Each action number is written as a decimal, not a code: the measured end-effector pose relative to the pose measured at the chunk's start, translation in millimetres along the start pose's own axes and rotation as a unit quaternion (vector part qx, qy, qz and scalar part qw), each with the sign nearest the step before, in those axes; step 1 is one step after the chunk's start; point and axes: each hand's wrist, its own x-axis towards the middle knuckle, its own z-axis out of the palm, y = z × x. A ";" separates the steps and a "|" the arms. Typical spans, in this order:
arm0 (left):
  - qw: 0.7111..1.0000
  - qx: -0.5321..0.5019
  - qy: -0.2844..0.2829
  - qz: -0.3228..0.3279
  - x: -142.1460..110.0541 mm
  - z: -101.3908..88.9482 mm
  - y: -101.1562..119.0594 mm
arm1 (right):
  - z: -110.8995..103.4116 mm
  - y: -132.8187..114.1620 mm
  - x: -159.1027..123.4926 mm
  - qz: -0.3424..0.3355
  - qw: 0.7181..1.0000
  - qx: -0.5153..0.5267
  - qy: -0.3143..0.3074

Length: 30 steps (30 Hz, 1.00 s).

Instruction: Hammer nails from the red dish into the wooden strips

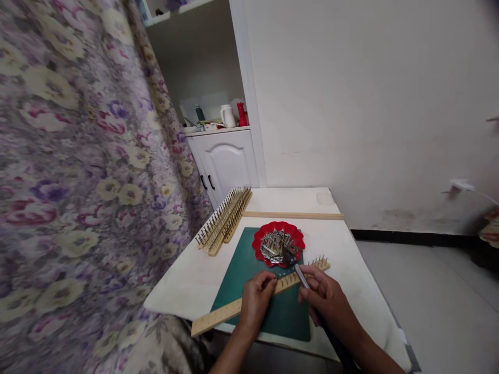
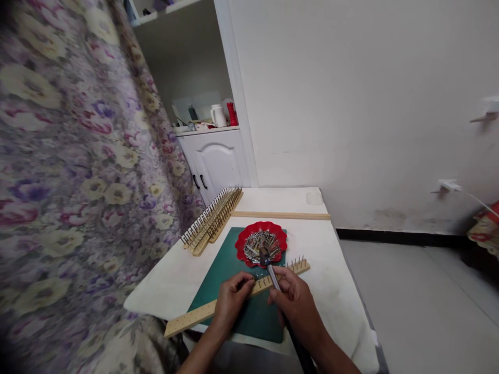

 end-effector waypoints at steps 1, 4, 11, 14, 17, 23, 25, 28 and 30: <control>1.000 0.003 0.001 0.001 -0.2 0.1 0.0 | 1.5 1.8 -0.6 0.005 1.000 0.000 -0.008; 1.000 0.006 0.006 0.006 -0.3 0.6 -0.5 | 6.4 8.6 -2.7 0.013 1.000 -0.003 -0.029; 1.000 0.003 0.004 0.010 0.2 2.0 -3.5 | 13.5 19.0 -7.2 0.026 0.999 -0.023 -0.041; 1.000 0.003 0.008 0.011 0.2 2.6 -4.9 | 14.5 18.6 -7.7 0.036 0.998 -0.037 -0.040; 1.000 0.000 0.010 0.013 0.3 3.0 -5.3 | 14.5 17.2 -8.3 0.038 0.998 -0.044 -0.037; 1.000 0.004 0.011 0.010 -0.2 2.1 -2.5 | 16.8 13.1 -12.3 0.039 0.997 -0.058 -0.043; 1.000 0.006 0.012 0.010 -0.6 1.7 -1.0 | 18.1 11.8 -13.5 0.044 0.996 -0.063 -0.040; 1.000 0.007 0.012 0.010 -1.1 1.6 0.6 | 19.2 11.4 -13.6 0.040 0.997 -0.061 -0.034; 1.000 0.004 0.011 0.009 -1.2 1.7 1.1 | 19.2 12.1 -13.1 0.040 0.997 -0.062 -0.033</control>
